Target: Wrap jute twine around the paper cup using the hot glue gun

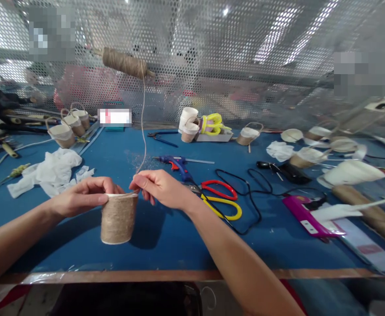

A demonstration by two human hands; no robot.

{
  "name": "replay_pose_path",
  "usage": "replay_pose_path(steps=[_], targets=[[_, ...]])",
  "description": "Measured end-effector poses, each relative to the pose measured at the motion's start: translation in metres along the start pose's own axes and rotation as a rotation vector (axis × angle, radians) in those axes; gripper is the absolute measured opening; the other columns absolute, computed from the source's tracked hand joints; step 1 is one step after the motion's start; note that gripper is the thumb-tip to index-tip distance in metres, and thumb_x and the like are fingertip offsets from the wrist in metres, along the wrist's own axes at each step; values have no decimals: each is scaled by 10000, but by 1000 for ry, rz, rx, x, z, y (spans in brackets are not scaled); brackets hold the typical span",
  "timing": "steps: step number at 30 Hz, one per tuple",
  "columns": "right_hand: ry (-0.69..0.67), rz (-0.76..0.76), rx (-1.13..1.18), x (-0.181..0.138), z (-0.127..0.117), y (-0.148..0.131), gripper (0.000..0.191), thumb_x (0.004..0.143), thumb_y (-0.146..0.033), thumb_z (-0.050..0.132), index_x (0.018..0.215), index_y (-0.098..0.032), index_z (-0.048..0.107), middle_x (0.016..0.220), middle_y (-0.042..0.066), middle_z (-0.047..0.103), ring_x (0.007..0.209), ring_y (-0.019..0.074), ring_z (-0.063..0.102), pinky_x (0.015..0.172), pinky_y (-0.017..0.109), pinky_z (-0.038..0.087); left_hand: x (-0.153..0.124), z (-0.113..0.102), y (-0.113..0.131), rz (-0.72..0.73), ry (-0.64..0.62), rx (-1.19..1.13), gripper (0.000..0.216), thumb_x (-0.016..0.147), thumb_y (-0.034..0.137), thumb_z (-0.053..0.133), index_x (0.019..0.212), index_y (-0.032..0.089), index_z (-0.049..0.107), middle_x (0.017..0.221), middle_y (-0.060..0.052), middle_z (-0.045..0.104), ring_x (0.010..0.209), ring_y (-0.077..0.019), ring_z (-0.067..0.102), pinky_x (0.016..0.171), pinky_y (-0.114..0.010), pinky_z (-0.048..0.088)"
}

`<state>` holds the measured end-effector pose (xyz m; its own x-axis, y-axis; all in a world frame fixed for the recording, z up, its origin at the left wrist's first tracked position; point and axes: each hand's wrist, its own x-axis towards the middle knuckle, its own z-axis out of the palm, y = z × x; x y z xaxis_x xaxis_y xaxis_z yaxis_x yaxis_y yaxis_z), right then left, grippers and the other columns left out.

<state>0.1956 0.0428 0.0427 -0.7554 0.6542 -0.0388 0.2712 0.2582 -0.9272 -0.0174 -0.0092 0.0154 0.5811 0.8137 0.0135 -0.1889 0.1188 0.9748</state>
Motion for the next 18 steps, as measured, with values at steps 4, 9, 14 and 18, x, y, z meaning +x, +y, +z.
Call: replay_pose_path(steps=[4,9,14,18], targets=[[141,-23,-117,-10,1,-6,262,834,-414,507,760,-166,551,660,-21,501,565,89,471,520,220,410,1,1,-1,-19,37,-24,229,728,343,659,695,142,555,788,-49,623,758,-170,543,674,-290,368],[226,-80,-198,-21,3,-13,201,813,-320,558,674,-177,530,635,-29,486,601,94,434,555,220,373,2,-2,-4,0,66,-41,217,728,333,658,695,144,557,756,-39,607,751,-166,529,678,-290,356],[199,-33,-188,-27,4,-14,201,815,-324,557,678,-180,527,633,-30,487,591,94,421,531,217,360,4,-2,-3,-28,55,-55,239,732,336,657,686,140,527,836,-60,630,788,-177,545,693,-295,360],[196,0,-211,-29,5,-15,244,826,-375,531,673,-186,527,622,-30,480,573,95,407,509,218,348,4,0,-1,-52,57,-69,249,728,337,663,689,136,522,880,-76,642,817,-186,555,710,-301,365]])
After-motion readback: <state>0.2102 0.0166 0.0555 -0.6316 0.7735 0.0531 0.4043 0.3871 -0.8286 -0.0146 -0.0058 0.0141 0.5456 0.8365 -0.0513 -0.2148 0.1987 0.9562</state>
